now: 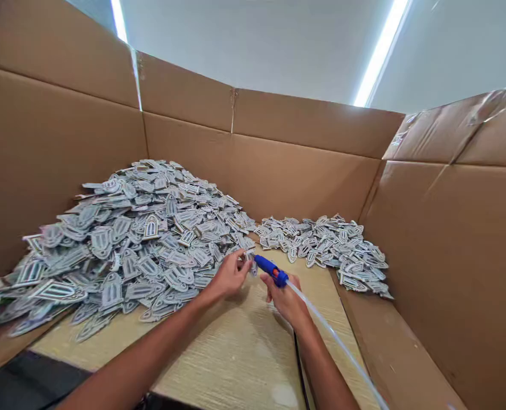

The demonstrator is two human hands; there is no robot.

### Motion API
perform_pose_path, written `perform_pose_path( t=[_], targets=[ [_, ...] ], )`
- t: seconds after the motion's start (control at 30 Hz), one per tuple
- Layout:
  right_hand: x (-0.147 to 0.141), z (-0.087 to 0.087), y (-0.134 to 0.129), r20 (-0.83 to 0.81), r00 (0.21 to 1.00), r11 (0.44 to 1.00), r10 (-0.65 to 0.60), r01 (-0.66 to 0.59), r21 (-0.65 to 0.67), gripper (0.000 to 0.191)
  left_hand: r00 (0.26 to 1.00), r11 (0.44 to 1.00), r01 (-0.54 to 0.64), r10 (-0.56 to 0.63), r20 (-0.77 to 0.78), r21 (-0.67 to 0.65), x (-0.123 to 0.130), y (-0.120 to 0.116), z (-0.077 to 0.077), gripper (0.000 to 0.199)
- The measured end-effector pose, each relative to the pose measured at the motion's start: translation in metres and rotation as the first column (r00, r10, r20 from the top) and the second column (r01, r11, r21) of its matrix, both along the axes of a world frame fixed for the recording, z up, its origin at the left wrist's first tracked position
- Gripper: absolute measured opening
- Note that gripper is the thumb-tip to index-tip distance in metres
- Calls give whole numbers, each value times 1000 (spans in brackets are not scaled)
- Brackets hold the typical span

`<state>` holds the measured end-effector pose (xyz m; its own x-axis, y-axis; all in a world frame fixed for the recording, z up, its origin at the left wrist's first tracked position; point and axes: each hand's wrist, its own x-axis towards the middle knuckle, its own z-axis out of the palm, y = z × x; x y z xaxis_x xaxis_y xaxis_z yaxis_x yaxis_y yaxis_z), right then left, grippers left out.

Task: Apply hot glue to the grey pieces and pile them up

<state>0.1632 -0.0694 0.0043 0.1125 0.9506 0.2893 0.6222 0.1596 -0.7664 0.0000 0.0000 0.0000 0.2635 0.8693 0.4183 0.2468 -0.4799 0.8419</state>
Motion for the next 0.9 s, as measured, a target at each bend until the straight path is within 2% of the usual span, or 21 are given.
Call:
perform_pose_path(
  t=[0.23, 0.3, 0.37, 0.5, 0.63, 0.77, 0.9],
  targets=[
    [-12, -3, -6, 101, 995, 978, 22, -43, 206, 43, 997, 998, -53, 52, 50, 26, 3, 3, -11, 5],
    [-13, -2, -6, 98, 994, 961, -45, 16, 277, 46, 997, 997, -74, 73, 27, 30, 4, 3, -12, 5],
    [-13, 1, -6, 36, 987, 936, -156, 136, 324, 51, 994, 993, -109, 109, 11, 39, 3, 3, -10, 6],
    [-4, 10, -8, -94, 941, 907, -325, 339, 251, 65, 982, 982, -187, 187, 12, 23, -3, 1, -2, 12],
    [3, 11, -5, -69, 916, 907, -395, 401, 130, 76, 941, 955, -289, 296, 164, -64, -25, 4, 15, 14],
    [2, 8, -2, -20, 936, 933, -351, 352, 76, 70, 813, 859, -502, 508, 284, -99, -73, 13, 30, 17],
    [-4, 9, -4, -41, 954, 952, -295, 298, 77, 59, 643, 680, -727, 724, 250, -96, -126, 28, 35, 19]
  ],
)
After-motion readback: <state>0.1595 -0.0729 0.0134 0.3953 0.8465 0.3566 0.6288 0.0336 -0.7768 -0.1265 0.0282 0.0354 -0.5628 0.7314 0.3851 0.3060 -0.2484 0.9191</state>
